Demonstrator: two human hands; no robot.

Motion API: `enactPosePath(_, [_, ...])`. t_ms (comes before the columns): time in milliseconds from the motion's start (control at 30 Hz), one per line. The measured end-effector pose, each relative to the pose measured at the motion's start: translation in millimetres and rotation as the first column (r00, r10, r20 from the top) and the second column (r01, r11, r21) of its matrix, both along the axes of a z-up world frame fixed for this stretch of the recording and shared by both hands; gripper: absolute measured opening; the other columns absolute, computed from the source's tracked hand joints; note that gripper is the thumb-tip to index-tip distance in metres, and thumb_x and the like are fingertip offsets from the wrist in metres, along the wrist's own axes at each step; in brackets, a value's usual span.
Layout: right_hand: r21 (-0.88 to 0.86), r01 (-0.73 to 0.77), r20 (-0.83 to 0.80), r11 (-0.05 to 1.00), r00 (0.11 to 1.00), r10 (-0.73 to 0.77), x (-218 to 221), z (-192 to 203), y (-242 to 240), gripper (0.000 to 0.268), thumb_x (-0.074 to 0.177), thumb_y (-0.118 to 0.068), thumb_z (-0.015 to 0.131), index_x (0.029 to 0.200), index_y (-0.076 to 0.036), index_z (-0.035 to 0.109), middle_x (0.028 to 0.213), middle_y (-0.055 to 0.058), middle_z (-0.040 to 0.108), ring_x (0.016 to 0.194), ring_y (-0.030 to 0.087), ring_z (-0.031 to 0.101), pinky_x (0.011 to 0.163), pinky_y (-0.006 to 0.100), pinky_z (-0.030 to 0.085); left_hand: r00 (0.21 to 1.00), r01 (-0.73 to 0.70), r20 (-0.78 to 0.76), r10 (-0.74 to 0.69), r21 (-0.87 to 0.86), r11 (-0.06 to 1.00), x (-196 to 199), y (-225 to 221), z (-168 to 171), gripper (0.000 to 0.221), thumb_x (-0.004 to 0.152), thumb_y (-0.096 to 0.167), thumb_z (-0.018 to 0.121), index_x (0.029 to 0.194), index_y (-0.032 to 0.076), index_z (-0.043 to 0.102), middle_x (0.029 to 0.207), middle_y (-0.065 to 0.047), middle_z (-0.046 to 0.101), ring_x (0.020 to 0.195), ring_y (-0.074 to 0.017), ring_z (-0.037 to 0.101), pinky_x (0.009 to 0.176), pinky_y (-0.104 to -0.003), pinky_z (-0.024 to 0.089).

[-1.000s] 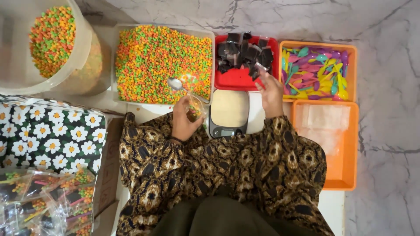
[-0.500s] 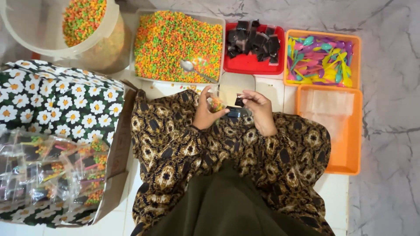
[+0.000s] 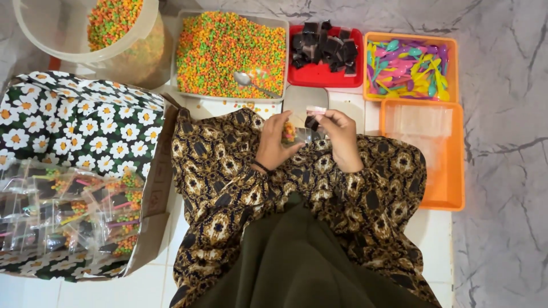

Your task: Packaging small colorful sprinkles into plastic bags and weighing them on a digital scale.

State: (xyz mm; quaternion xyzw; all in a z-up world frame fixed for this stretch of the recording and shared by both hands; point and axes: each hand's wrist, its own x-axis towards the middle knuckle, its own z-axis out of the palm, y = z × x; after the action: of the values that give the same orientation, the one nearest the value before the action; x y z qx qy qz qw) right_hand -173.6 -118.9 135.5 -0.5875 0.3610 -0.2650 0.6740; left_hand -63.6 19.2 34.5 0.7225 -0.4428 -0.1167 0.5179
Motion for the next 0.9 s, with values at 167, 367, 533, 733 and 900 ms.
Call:
enactPosePath(167, [0.082,0.021,0.007,0.996,1.0,-0.022,-8,-31,-14,0.012,0.094,-0.011,0.074,0.1,-0.001,0.072,0.086,0.003,0.066,0.07,0.011,0.07,0.066,0.023,0.061,1.0,-0.007,0.02,0.007,-0.004,1.0,-3,3,2,0.096,0.075,0.022,0.094,0.153,0.009,0.04,0.128,-0.02,0.05,0.124,-0.0468,0.052,0.107,-0.063,0.043])
enactPosePath(367, [0.237,-0.04,0.123,0.971,0.992,0.011,-17,-20,-7,0.023,0.097,-0.012,0.069,0.112,0.004,0.062,0.094,0.015,0.073,0.076,0.027,0.078,0.069,0.033,0.067,1.0,-0.003,0.007,0.002,0.01,1.0,-8,6,6,0.096,0.075,0.022,0.093,0.153,0.009,0.039,0.128,-0.021,0.051,0.124,-0.0467,0.053,0.106,-0.064,0.043])
enactPosePath(533, [0.098,-0.096,0.113,0.991,0.99,0.085,-24,-41,-13,0.028,0.098,-0.006,0.067,0.122,0.007,0.059,0.093,0.015,0.073,0.074,0.025,0.077,0.071,0.035,0.067,1.0,0.0,0.025,-0.001,0.019,1.0,-10,7,10,0.098,0.073,0.02,0.094,0.153,0.009,0.039,0.128,-0.022,0.051,0.123,-0.0474,0.053,0.106,-0.064,0.043])
enactPosePath(733, [-0.232,-0.141,-0.068,0.962,0.989,0.128,-25,-26,-5,0.015,0.098,-0.001,0.067,0.111,-0.006,0.071,0.096,0.01,0.076,0.082,0.014,0.073,0.072,0.028,0.06,0.998,0.01,0.054,-0.011,0.021,1.0,-12,9,18,0.099,0.072,0.021,0.095,0.153,0.011,0.04,0.127,-0.019,0.052,0.121,-0.0457,0.055,0.105,-0.062,0.045])
enactPosePath(900, [-0.362,-0.194,-0.096,0.912,0.981,0.17,-27,-29,-6,0.021,0.092,0.005,0.062,0.097,-0.008,0.077,0.094,0.008,0.076,0.083,0.013,0.069,0.067,0.026,0.057,0.995,0.038,0.089,-0.04,0.02,0.999,-13,8,15,0.1,0.072,0.021,0.095,0.155,0.012,0.039,0.128,-0.018,0.052,0.123,-0.045,0.053,0.108,-0.06,0.041])
